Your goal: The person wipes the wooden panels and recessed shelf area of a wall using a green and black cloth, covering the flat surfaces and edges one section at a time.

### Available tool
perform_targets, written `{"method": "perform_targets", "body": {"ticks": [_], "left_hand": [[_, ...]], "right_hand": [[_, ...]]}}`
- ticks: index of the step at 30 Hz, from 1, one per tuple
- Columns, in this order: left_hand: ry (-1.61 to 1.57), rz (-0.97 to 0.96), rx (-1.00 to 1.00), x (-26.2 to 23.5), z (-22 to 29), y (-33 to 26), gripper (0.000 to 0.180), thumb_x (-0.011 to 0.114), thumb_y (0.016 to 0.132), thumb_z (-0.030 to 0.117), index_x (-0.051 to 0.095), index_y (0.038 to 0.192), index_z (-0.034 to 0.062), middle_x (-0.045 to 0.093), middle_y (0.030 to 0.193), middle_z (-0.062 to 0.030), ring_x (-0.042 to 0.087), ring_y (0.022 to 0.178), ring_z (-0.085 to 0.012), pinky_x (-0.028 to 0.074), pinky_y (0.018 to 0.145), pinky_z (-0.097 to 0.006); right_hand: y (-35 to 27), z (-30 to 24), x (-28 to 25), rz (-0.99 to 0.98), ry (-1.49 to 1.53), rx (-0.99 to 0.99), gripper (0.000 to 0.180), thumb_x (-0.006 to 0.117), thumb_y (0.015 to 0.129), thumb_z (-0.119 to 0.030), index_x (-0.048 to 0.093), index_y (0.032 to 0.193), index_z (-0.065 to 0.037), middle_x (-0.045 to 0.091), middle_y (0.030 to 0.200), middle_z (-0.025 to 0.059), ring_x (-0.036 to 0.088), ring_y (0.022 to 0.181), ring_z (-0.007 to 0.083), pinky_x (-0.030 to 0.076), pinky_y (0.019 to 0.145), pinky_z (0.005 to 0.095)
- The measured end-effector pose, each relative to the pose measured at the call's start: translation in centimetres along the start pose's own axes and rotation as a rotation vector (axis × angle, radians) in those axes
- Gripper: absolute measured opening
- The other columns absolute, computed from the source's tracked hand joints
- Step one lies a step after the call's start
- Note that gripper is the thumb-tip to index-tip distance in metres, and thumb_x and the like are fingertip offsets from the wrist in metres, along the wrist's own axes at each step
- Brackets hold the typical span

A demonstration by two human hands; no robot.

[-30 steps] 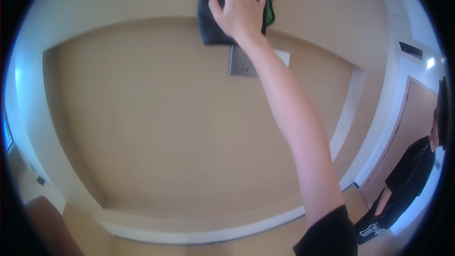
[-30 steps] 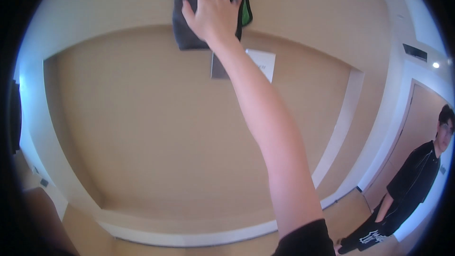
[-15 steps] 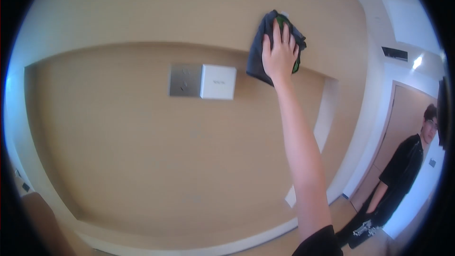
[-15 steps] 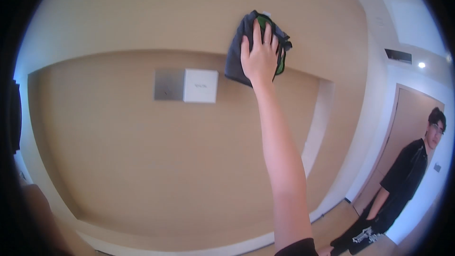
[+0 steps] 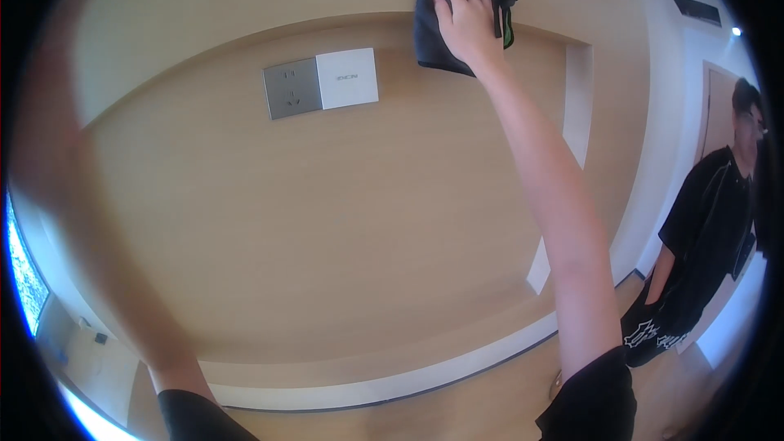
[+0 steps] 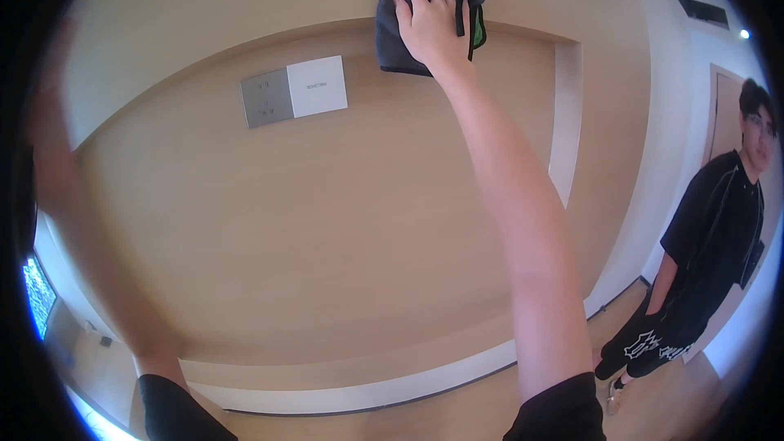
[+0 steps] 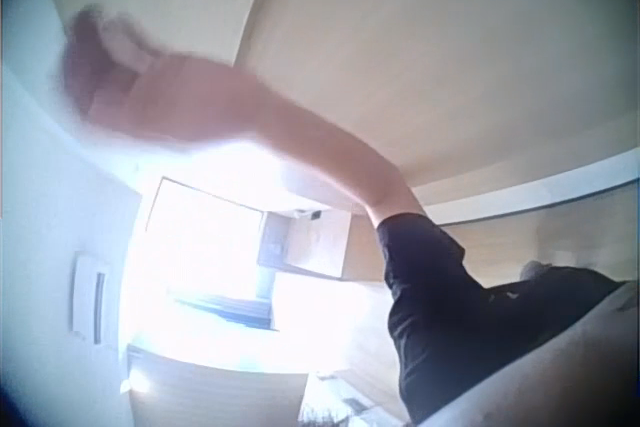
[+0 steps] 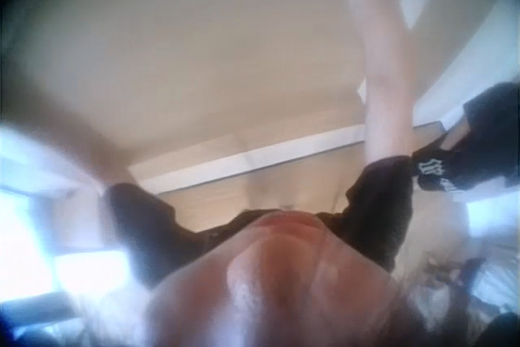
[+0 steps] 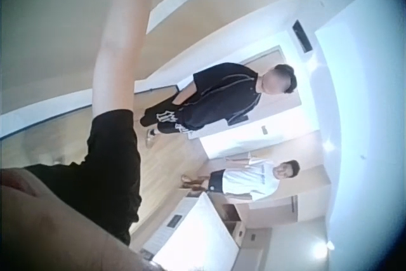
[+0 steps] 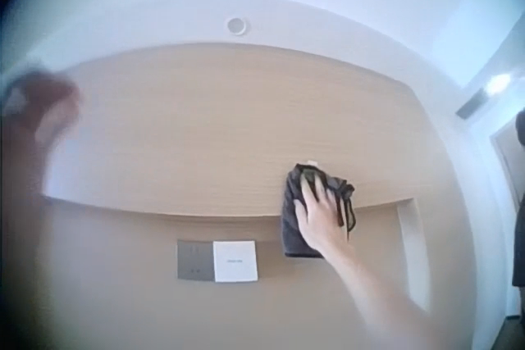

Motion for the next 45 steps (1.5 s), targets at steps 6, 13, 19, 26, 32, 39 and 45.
{"method": "perform_targets", "body": {"ticks": [6,13,19,26,32,39,45], "left_hand": [[0.389,-0.127,0.024,11.7,-5.2,-7.7,0.061,0.059,0.090,0.028,0.036,0.144,0.0142,0.036,0.147,-0.0146,0.031,0.138,-0.0315,0.029,0.110,-0.047],[0.517,-0.154,0.009,16.4,-7.1,-10.6,0.088,0.068,0.078,0.016,0.019,0.151,0.0175,0.021,0.155,-0.0121,0.019,0.144,-0.0321,0.025,0.111,-0.057],[0.408,-0.176,-0.052,16.8,-7.0,-12.1,0.088,0.068,0.076,0.014,0.022,0.151,0.0172,0.019,0.156,-0.0108,0.019,0.144,-0.0306,0.024,0.112,-0.055],[0.584,-0.279,0.075,17.2,-8.5,-13.3,0.081,0.063,0.074,0.005,0.027,0.147,0.0102,0.021,0.156,-0.0102,0.019,0.144,-0.0296,0.026,0.112,-0.048],[0.488,-0.294,0.089,17.1,-8.6,-13.7,0.084,0.063,0.075,0.005,0.023,0.149,0.0120,0.023,0.155,-0.0111,0.021,0.143,-0.0292,0.029,0.112,-0.046],[0.406,-0.335,0.086,17.1,-11.2,-15.7,0.077,0.062,0.085,0.015,0.022,0.151,0.0241,0.023,0.156,-0.0093,0.024,0.142,-0.0312,0.031,0.110,-0.048],[0.822,-0.491,-0.007,21.6,-12.8,-14.9,0.060,0.050,0.095,0.032,0.027,0.150,0.0253,0.023,0.155,-0.0148,0.025,0.142,-0.0337,0.031,0.110,-0.050]], "right_hand": [[-0.6,-4.8,-2.8,0.040,0.031,0.027,0.056,0.047,0.094,-0.039,0.040,0.143,-0.013,0.034,0.146,0.0250,0.040,0.126,0.0425,0.024,0.107,0.0571],[0.2,-10.6,-1.9,0.088,-0.068,-0.005,0.053,0.052,0.092,-0.034,0.045,0.138,-0.010,0.042,0.141,0.0224,0.044,0.120,0.0423,0.035,0.101,0.0555],[2.2,-20.9,2.9,0.007,0.127,-0.186,0.047,0.052,0.091,-0.033,0.049,0.135,-0.017,0.036,0.146,0.0173,0.042,0.128,0.0377,0.018,0.109,0.0607],[1.1,-26.7,6.3,0.024,0.183,-0.445,0.049,0.046,0.092,-0.036,0.048,0.138,-0.020,0.039,0.147,0.0147,0.039,0.133,0.0351,0.022,0.111,0.0528],[1.0,-26.8,3.4,0.093,0.154,-0.606,0.051,0.055,0.088,-0.031,0.051,0.134,-0.010,0.046,0.139,0.0195,0.045,0.124,0.0419,0.034,0.107,0.0506],[1.0,-17.0,4.1,-0.022,-0.010,-0.482,0.050,0.049,0.091,-0.034,0.049,0.136,-0.011,0.044,0.142,0.0182,0.043,0.126,0.0418,0.030,0.110,0.0495],[1.4,-2.6,1.4,-0.019,-0.046,-0.342,0.053,0.048,0.092,-0.032,0.044,0.139,-0.009,0.040,0.145,0.0183,0.040,0.130,0.0370,0.028,0.110,0.0484]]}}
Point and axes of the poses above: each hand's wrist, its own y-axis towards the middle knuckle, its own x-axis out of the palm, z = x × y, the point moved 8 cm from there along y, towards the middle knuckle
